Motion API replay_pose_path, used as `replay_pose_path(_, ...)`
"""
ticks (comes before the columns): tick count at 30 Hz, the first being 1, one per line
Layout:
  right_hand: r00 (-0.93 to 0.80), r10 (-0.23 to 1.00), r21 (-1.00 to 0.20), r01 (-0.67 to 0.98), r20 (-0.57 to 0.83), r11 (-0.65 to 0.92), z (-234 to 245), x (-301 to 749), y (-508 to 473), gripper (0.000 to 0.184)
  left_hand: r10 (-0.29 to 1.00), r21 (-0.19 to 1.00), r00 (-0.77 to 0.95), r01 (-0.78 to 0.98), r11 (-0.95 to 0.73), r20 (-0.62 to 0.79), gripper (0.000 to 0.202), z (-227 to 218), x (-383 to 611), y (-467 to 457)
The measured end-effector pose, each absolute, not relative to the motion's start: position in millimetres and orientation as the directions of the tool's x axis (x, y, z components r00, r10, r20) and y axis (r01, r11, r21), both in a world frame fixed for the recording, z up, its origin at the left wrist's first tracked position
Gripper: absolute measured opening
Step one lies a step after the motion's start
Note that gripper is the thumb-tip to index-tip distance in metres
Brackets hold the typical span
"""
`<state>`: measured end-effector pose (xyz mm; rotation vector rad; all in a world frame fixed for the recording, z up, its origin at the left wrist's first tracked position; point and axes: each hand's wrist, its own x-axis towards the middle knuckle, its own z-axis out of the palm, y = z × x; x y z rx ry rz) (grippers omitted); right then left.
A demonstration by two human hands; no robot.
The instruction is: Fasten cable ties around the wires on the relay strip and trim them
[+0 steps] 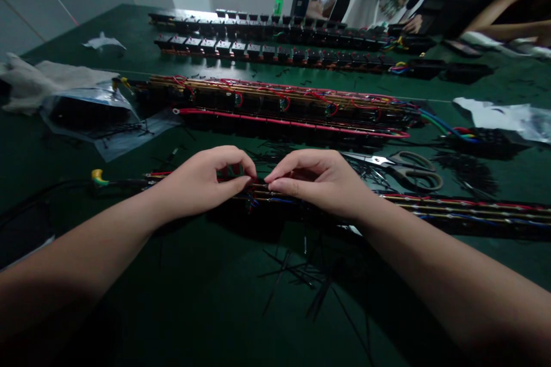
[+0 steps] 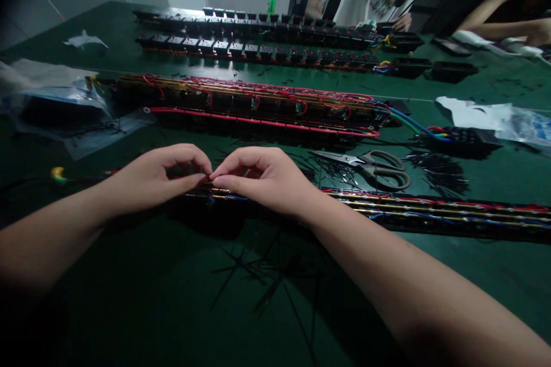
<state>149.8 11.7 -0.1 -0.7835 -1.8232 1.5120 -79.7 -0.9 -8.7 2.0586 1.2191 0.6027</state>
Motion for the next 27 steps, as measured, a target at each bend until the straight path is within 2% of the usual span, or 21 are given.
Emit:
replay_pose_path(4,-0.639,0.759,-0.958,0.125,0.121,0.258,2,150,10,0.02,0.919,0.734,0.395,0.623,-0.27,0.003,0.019,-10,-79,-1)
replay_pose_path(9,-0.667,0.721,-0.905,0.168,0.189,0.392,0,150,9,0.012,0.925,0.702,0.381,0.658,-0.272,0.002,0.02,-10,-76,-1)
replay_pose_path(16,-0.746,0.574,-0.738,0.169,0.337,0.653,-5,149,7,0.007,0.929,0.674,0.367,0.673,-0.305,0.053,0.019,-12,-76,-2)
replay_pose_path(22,-0.773,0.515,-0.639,0.191,0.37,0.745,-11,148,7,0.008,0.926,0.642,0.366,0.689,-0.336,0.092,0.017,-13,-76,-3)
replay_pose_path(27,-0.782,0.498,-0.611,0.196,0.374,0.767,-14,148,6,0.008,0.92,0.623,0.377,0.696,-0.357,0.106,0.018,-13,-74,-3)
